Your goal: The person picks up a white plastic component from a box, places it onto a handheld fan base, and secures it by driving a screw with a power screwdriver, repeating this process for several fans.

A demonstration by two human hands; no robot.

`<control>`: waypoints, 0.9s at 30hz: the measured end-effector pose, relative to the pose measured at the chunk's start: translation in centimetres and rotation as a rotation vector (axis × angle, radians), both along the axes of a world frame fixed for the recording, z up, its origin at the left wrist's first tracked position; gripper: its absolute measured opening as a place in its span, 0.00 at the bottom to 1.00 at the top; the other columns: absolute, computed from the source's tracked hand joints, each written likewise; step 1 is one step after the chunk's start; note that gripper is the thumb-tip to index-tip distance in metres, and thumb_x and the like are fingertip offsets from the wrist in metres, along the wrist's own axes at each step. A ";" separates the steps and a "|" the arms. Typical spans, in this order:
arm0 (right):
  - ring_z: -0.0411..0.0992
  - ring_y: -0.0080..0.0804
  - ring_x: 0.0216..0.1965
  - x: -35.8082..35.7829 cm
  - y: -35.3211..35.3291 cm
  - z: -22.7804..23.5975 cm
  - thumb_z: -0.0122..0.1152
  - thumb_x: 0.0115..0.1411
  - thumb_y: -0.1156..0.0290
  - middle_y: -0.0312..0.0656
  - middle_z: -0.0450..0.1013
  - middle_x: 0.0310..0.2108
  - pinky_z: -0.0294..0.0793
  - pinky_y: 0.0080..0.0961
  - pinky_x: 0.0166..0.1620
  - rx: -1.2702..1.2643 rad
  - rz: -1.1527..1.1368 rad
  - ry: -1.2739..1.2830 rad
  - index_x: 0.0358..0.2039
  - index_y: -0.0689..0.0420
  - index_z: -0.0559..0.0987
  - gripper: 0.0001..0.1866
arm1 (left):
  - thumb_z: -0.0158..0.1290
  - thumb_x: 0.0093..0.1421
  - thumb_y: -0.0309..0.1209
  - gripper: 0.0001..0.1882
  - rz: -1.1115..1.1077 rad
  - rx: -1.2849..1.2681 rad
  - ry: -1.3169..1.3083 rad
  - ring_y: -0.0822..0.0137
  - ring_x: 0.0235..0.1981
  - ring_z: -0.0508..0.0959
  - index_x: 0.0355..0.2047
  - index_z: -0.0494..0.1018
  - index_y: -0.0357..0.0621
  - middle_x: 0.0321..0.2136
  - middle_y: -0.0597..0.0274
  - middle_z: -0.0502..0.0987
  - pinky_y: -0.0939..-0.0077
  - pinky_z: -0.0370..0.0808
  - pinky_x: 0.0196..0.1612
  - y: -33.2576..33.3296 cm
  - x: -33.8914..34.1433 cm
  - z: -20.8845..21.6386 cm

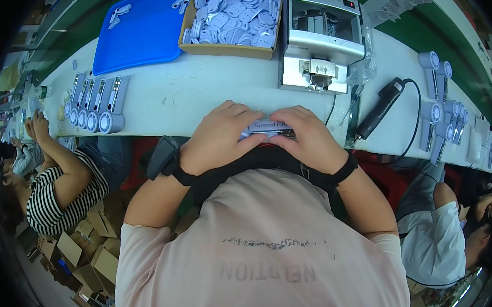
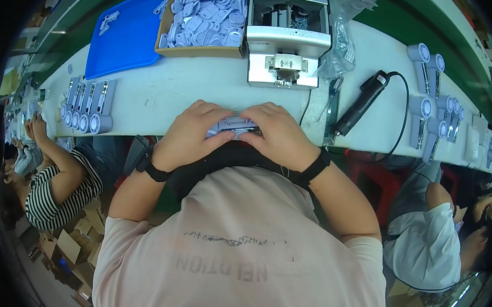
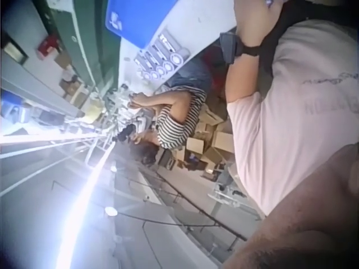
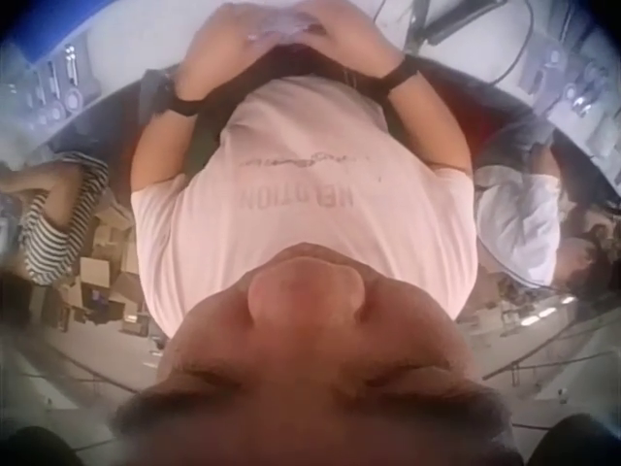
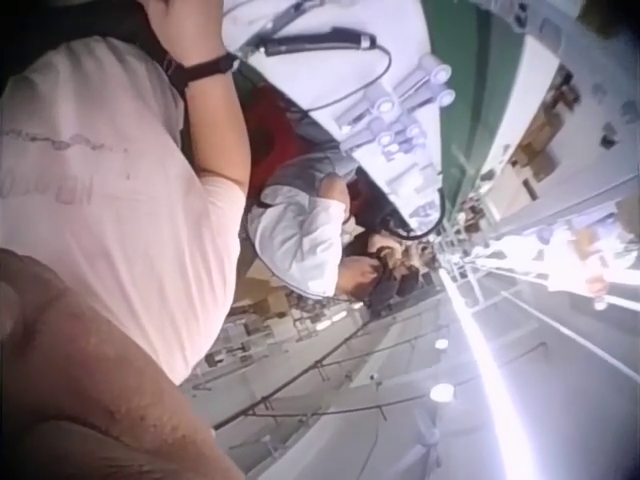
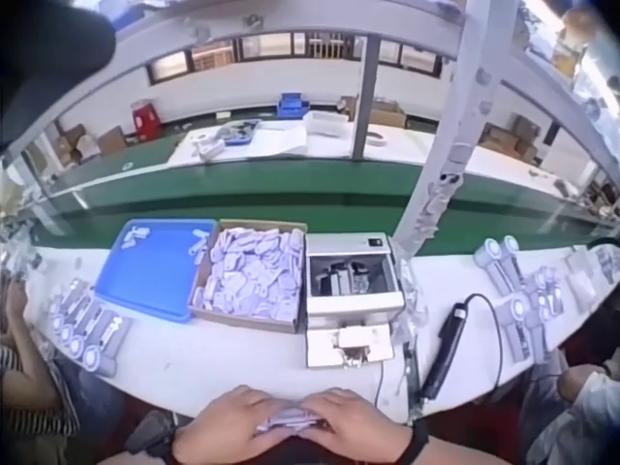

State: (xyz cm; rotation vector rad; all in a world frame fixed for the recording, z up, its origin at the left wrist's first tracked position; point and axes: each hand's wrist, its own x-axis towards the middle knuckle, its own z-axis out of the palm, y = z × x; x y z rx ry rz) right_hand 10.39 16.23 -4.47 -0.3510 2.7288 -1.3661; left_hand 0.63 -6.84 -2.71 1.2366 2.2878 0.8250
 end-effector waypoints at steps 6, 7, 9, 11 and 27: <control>0.75 0.48 0.51 0.2 0.0 -0.2 0.74 0.56 0.69 0.46 0.80 0.47 0.73 0.40 0.57 -0.016 0.003 0.004 0.48 0.59 0.82 0.20 | 0.66 0.57 0.34 0.21 0.000 0.072 0.114 0.50 0.46 0.76 0.50 0.79 0.39 0.44 0.52 0.79 0.59 0.75 0.50 0.0 1.9 -1.4; 0.75 0.48 0.51 0.1 0.1 -0.1 0.74 0.56 0.69 0.45 0.80 0.47 0.73 0.40 0.57 -0.002 0.010 -0.020 0.48 0.59 0.82 0.20 | 0.66 0.57 0.34 0.21 0.000 0.078 0.164 0.50 0.45 0.76 0.50 0.79 0.39 0.43 0.52 0.79 0.59 0.75 0.50 0.1 2.2 -1.5; 0.75 0.47 0.52 -0.3 0.2 0.0 0.75 0.56 0.69 0.45 0.80 0.47 0.73 0.39 0.57 0.026 0.024 -0.063 0.48 0.59 0.83 0.20 | 0.66 0.57 0.34 0.21 -0.003 0.084 0.215 0.49 0.44 0.76 0.50 0.79 0.39 0.42 0.52 0.79 0.59 0.76 0.50 0.2 1.9 -1.6; 0.75 0.47 0.51 -0.2 0.3 -0.4 0.75 0.56 0.69 0.45 0.80 0.47 0.73 0.39 0.57 0.017 0.022 -0.042 0.48 0.59 0.83 0.20 | 0.67 0.57 0.34 0.21 -0.036 0.098 0.167 0.50 0.43 0.76 0.49 0.79 0.39 0.42 0.53 0.79 0.59 0.76 0.49 0.3 1.0 -1.5; 0.74 0.52 0.55 -0.1 -0.3 0.1 0.71 0.56 0.71 0.50 0.77 0.52 0.71 0.40 0.61 0.024 0.049 -0.014 0.49 0.62 0.81 0.20 | 0.67 0.53 0.38 0.16 0.018 0.024 0.409 0.54 0.40 0.79 0.39 0.81 0.48 0.35 0.58 0.81 0.57 0.75 0.45 -0.1 1.1 0.6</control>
